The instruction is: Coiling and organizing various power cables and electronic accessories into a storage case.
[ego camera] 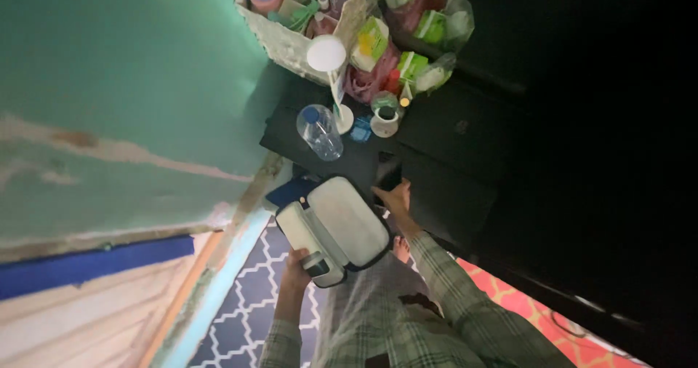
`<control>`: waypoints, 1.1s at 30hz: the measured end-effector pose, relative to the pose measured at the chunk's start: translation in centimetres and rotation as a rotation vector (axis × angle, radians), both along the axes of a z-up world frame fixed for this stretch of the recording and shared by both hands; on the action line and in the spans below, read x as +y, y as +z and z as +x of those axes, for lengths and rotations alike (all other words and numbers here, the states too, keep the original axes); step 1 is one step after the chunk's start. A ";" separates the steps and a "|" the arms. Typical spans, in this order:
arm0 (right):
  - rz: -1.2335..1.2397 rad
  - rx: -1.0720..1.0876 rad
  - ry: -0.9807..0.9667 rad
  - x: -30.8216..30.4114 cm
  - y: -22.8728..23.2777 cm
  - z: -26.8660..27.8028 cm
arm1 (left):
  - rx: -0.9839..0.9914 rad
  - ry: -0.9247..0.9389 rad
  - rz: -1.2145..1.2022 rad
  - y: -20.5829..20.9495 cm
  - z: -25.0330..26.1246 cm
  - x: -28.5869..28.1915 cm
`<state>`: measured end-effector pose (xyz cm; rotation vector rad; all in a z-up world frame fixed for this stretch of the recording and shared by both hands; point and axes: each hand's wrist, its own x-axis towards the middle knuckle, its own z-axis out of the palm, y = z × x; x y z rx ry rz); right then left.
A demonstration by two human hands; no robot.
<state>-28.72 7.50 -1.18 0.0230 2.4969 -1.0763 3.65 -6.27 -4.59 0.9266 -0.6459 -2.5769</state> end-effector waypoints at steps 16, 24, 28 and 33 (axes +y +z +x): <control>-0.042 0.154 -0.182 -7.2 -21.5 1.8 | -0.203 -0.569 -0.062 8.2 -5.4 -14.2; 0.143 0.394 -0.127 -5.2 -20.3 1.5 | -0.181 -0.707 -0.048 7.5 -7.5 -15.8; -0.720 -0.288 -0.196 -1.1 -2.6 4.4 | -0.196 -0.734 -0.005 7.5 -8.7 -15.1; -1.160 -0.730 -0.483 5.6 7.1 12.0 | -0.064 -0.884 0.036 7.4 -11.4 -13.4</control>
